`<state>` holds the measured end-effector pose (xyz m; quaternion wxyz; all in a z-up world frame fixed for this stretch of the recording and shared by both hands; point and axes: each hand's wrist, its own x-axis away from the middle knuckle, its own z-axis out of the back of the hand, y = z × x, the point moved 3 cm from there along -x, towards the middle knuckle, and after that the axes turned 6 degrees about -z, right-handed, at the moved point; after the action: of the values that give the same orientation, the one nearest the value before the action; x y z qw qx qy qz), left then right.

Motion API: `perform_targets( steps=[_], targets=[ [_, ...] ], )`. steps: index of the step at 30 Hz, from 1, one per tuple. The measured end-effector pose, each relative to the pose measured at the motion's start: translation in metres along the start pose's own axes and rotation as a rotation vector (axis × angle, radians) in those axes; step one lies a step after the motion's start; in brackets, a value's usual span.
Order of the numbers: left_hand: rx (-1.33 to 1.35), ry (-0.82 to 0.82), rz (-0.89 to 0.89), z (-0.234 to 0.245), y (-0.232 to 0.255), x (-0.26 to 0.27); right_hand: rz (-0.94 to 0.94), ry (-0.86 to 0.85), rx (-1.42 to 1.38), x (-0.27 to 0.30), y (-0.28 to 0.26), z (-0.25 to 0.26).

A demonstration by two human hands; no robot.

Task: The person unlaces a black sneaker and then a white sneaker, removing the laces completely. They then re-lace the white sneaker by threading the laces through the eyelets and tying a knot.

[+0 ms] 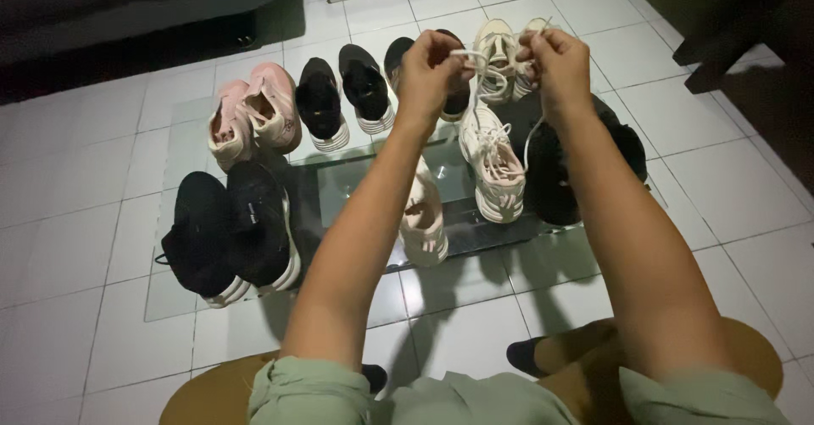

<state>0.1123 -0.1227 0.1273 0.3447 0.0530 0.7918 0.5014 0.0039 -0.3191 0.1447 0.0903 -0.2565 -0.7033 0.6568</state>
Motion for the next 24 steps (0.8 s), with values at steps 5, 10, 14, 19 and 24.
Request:
perform_targets(
  steps=[5,10,14,19,24],
  targets=[
    [-1.038,-0.166,0.153,0.040,-0.029,0.046,0.024,0.033,0.143,0.006,0.003,0.003],
    [-1.426,-0.206,0.495,0.081,-0.051,0.118,-0.006,-0.131,0.559,0.019,0.044,-0.037],
    [-1.210,-0.033,0.518,0.096,-0.070,0.141,-0.094,-0.337,0.681,0.050,0.087,-0.085],
    [-0.937,0.114,0.491,0.117,-0.092,0.153,-0.005,-0.360,0.967,0.077,0.104,-0.118],
    [-0.821,0.138,0.430,0.125,-0.103,0.162,-0.075,-0.342,1.067,0.071,0.119,-0.124]
  ],
)
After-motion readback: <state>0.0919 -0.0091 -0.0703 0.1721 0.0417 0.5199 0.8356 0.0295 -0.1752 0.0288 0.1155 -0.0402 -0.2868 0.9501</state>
